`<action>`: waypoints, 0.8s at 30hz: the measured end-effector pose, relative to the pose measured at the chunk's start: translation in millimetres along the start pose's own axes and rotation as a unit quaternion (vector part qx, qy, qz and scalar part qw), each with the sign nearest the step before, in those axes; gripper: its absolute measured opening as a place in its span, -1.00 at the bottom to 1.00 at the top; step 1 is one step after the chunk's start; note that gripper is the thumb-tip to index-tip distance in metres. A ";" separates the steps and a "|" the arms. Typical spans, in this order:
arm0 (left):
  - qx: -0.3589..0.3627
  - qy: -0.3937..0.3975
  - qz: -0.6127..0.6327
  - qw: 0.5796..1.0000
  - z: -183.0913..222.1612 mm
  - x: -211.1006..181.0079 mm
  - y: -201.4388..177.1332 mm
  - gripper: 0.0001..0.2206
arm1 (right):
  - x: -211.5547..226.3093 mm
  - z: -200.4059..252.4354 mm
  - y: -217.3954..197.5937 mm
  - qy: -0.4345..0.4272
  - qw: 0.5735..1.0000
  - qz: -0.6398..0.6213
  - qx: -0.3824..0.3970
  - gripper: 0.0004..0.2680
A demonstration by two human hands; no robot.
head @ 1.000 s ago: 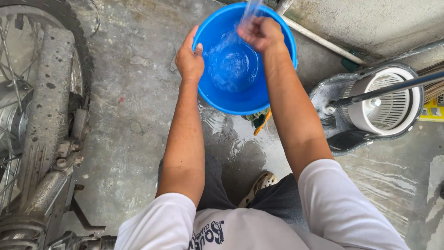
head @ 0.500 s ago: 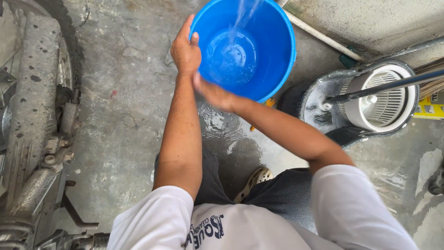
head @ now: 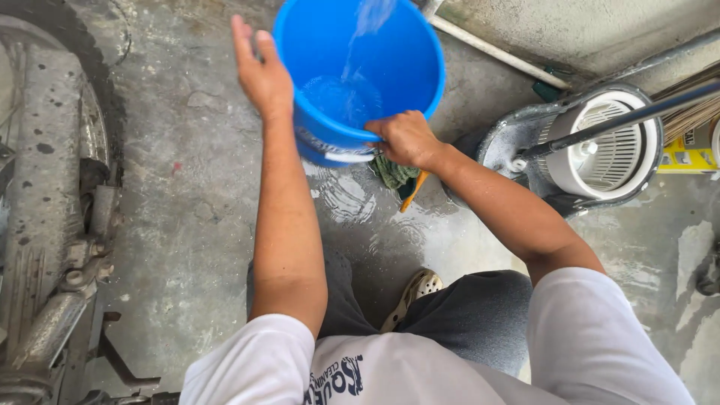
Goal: Cleaning and rinsing a bucket, cloth, and scraper tool at an outdoor water tap.
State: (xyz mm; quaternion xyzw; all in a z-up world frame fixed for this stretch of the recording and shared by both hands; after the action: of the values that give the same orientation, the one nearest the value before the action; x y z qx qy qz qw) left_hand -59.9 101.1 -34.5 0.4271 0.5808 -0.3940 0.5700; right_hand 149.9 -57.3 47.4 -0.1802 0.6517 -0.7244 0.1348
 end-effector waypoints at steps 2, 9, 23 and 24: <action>-0.018 -0.009 0.019 1.000 -8.7 -8.0 -14.6 -0.52 | 0.9 -1.8 -13.0 0.006 0.999 -0.036 -0.009 -0.88; -0.078 0.033 0.216 0.973 -38.7 -3.9 -63.6 -0.52 | -18.9 -20.0 -21.5 0.163 0.981 -0.074 -0.077 -0.89; -0.056 -0.003 0.234 0.971 -34.1 -6.6 -62.8 -0.56 | -46.5 -29.6 -33.3 0.215 0.915 -0.295 -0.174 -0.83; -0.055 0.012 0.230 0.972 -33.4 -6.7 -66.6 -0.57 | -54.1 -29.5 -22.9 0.215 0.870 -0.399 -0.192 -0.81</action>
State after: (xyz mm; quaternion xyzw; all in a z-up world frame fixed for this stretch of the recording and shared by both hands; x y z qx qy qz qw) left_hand -133.8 110.8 -28.4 0.5219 0.4946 -0.2146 0.6610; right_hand 186.5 -5.0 63.0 -0.2871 0.6631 -0.5982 -0.3464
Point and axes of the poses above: each hand's wrist, its own z-axis away from the middle knuckle, its own y-axis out of the palm, x = y × z, the point moved 7 cm from there along -z, towards the middle knuckle, and after that the axes turned 11 degrees about z, right-handed, at the moved point
